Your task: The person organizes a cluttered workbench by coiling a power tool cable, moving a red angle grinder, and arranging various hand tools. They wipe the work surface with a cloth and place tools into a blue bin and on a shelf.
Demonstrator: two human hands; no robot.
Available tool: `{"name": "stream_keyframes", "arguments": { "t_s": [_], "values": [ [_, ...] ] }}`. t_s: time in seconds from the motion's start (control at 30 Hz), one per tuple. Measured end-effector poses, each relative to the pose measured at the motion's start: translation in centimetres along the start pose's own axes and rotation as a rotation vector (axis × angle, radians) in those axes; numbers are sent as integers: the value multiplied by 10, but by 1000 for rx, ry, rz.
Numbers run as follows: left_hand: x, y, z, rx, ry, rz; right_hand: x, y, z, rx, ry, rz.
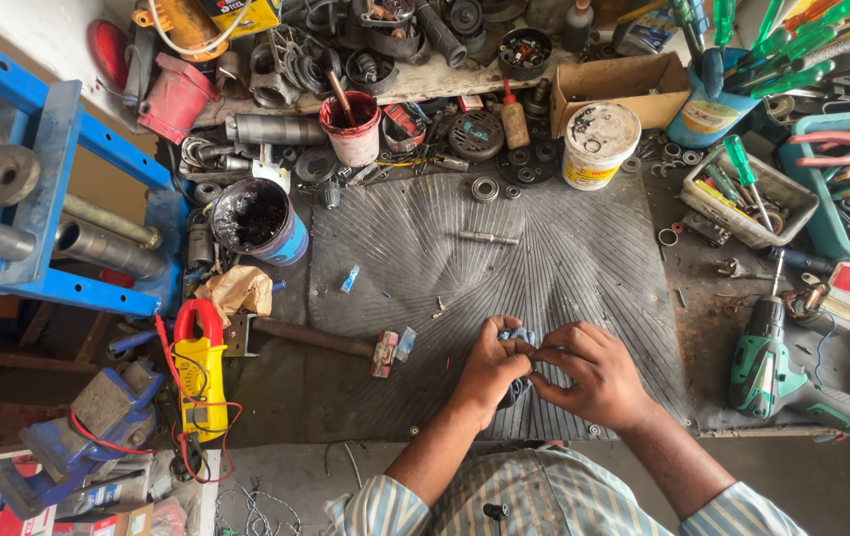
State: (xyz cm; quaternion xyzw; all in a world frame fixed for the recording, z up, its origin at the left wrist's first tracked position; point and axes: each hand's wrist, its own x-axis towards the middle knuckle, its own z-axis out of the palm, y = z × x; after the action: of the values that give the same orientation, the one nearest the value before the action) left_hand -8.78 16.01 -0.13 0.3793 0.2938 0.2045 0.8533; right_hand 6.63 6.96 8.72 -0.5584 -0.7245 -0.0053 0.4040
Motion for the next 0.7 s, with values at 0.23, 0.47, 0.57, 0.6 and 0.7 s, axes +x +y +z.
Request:
{"name": "stream_keyframes", "arguments": {
  "t_s": [0.23,0.47,0.57,0.6,0.7],
  "values": [
    [1,1,-1,9,-7,-8,-1,3,1,-4,-14,-17],
    [3,4,1,3,12,-56,-4,5,2,-10,-5,-12],
    [4,4,1,31,-2,-48,-5,6,3,-8,-22,0],
    [4,4,1,47,-9,-40,-6,6,3,-10,-20,-2],
    [5,2,1,-33,-12,-83,-7,6,3,-24,-5,-8]
  ]
}}
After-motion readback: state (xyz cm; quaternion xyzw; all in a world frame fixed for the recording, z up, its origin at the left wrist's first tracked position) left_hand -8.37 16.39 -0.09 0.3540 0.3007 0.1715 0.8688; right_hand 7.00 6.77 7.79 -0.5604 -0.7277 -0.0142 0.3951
